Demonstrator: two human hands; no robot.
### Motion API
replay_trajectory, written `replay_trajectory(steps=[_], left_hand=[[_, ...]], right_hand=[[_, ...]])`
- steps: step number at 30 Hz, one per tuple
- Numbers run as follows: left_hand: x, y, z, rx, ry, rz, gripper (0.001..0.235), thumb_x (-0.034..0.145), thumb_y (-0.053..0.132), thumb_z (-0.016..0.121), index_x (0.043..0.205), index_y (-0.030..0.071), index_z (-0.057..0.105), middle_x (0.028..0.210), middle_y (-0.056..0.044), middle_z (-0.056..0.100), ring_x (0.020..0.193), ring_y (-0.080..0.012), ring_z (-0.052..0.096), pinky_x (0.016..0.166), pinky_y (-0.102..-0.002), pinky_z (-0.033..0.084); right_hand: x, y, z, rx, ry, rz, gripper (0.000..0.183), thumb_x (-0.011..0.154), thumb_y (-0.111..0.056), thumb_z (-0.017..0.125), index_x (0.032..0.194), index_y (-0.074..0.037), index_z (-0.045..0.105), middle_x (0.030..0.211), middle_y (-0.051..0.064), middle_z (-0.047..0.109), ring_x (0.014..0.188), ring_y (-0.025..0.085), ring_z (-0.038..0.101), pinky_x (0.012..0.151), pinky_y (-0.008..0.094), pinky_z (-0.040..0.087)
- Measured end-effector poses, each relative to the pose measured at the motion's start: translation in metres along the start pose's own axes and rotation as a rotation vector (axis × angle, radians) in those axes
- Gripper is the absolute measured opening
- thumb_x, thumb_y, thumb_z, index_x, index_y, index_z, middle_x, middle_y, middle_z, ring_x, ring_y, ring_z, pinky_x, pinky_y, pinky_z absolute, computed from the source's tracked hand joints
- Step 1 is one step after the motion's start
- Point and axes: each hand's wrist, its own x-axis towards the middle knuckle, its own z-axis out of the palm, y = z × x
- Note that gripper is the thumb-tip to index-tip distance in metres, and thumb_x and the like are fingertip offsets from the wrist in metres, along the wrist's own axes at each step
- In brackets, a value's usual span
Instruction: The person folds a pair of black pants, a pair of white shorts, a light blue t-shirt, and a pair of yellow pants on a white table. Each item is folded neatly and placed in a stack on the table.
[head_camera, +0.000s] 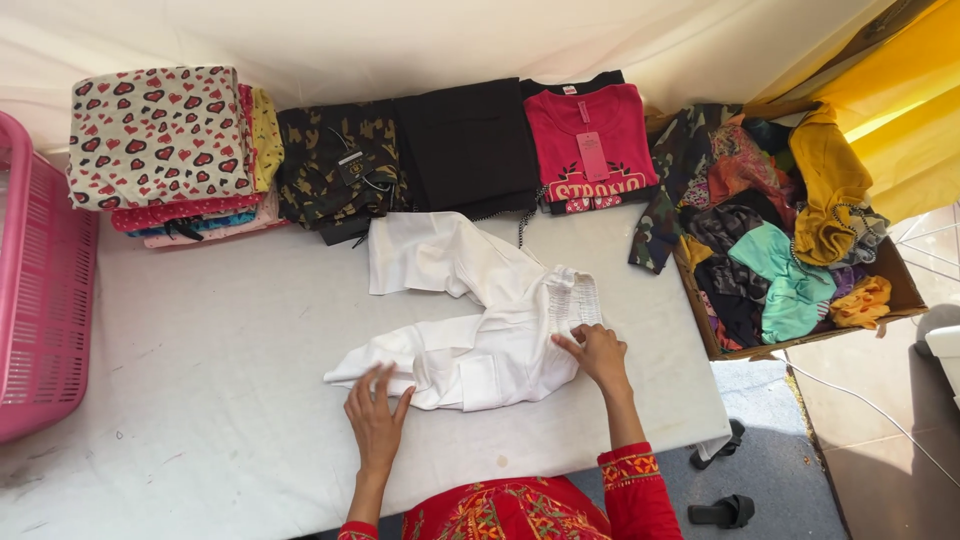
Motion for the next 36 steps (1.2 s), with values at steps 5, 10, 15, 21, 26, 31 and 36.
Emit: replay_trajectory(steps=[5, 10, 15, 21, 26, 31, 36], left_hand=[[0.008, -0.044, 0.035, 0.134, -0.019, -0.053, 0.039, 0.081, 0.035, 0.07, 0.111, 0.012, 0.078, 0.115, -0.009, 0.076, 0.107, -0.0252, 0.067, 0.102, -0.049, 0.037], [0.076, -0.088, -0.005, -0.199, -0.177, -0.627, 0.027, 0.098, 0.031, 0.07, 0.119, 0.016, 0.077, 0.106, -0.005, 0.078, 0.089, -0.0246, 0.073, 0.084, -0.04, 0.056], [0.094, -0.133, -0.088, -0.856, 0.221, -0.522, 0.017, 0.105, 0.005, 0.063, 0.119, 0.001, 0.072, 0.104, -0.007, 0.073, 0.097, -0.0166, 0.069, 0.086, -0.031, 0.057], [0.019, -0.185, -0.053, -0.815, -0.167, -0.713, 0.03, 0.101, 0.014, 0.06, 0.123, -0.002, 0.072, 0.105, -0.009, 0.074, 0.098, -0.0168, 0.065, 0.089, -0.032, 0.049], [-0.029, -0.182, -0.011, -0.241, -0.28, -0.806, 0.05, 0.096, 0.041, 0.064, 0.13, 0.005, 0.068, 0.131, -0.02, 0.052, 0.096, -0.0267, 0.063, 0.083, -0.04, 0.052], [-0.043, -0.208, 0.038, -0.546, -0.168, -0.877, 0.057, 0.1, 0.054, 0.061, 0.125, 0.003, 0.071, 0.11, -0.019, 0.076, 0.099, -0.0267, 0.07, 0.092, -0.04, 0.055], [0.011, -0.189, 0.041, -0.739, -0.327, -1.146, 0.048, 0.098, 0.045, 0.068, 0.121, 0.003, 0.068, 0.099, -0.006, 0.074, 0.091, -0.015, 0.068, 0.081, -0.034, 0.057]], right_hand=[[0.058, 0.014, 0.039, 0.149, -0.158, 0.106, 0.08, 0.074, -0.073, 0.076, 0.125, -0.012, 0.068, 0.112, 0.009, 0.076, 0.11, 0.029, 0.07, 0.106, 0.056, 0.034], [0.112, 0.001, -0.048, 0.238, -0.256, 0.056, 0.052, 0.08, -0.041, 0.085, 0.119, -0.011, 0.069, 0.106, 0.009, 0.073, 0.096, 0.022, 0.065, 0.093, 0.048, 0.043], [0.076, -0.008, -0.163, 1.486, -0.014, -0.53, 0.018, 0.098, -0.012, 0.071, 0.114, -0.009, 0.062, 0.108, -0.001, 0.07, 0.102, 0.008, 0.063, 0.095, 0.027, 0.047], [0.076, 0.07, -0.081, 1.136, -0.15, -0.282, 0.034, 0.09, -0.019, 0.079, 0.117, -0.005, 0.064, 0.115, 0.012, 0.073, 0.11, 0.02, 0.067, 0.106, 0.035, 0.049], [0.061, 0.092, -0.01, 0.38, -0.421, 0.158, 0.094, 0.083, -0.07, 0.066, 0.145, 0.0, 0.055, 0.139, 0.025, 0.061, 0.128, 0.038, 0.059, 0.114, 0.048, 0.038], [0.064, 0.07, -0.01, 0.46, -0.399, 0.073, 0.092, 0.076, -0.066, 0.076, 0.136, 0.002, 0.06, 0.129, 0.025, 0.068, 0.126, 0.034, 0.06, 0.114, 0.043, 0.038], [0.095, 0.049, -0.03, 0.609, -0.374, 0.047, 0.064, 0.072, -0.051, 0.085, 0.116, -0.004, 0.075, 0.107, 0.013, 0.078, 0.107, 0.027, 0.067, 0.099, 0.038, 0.046]])
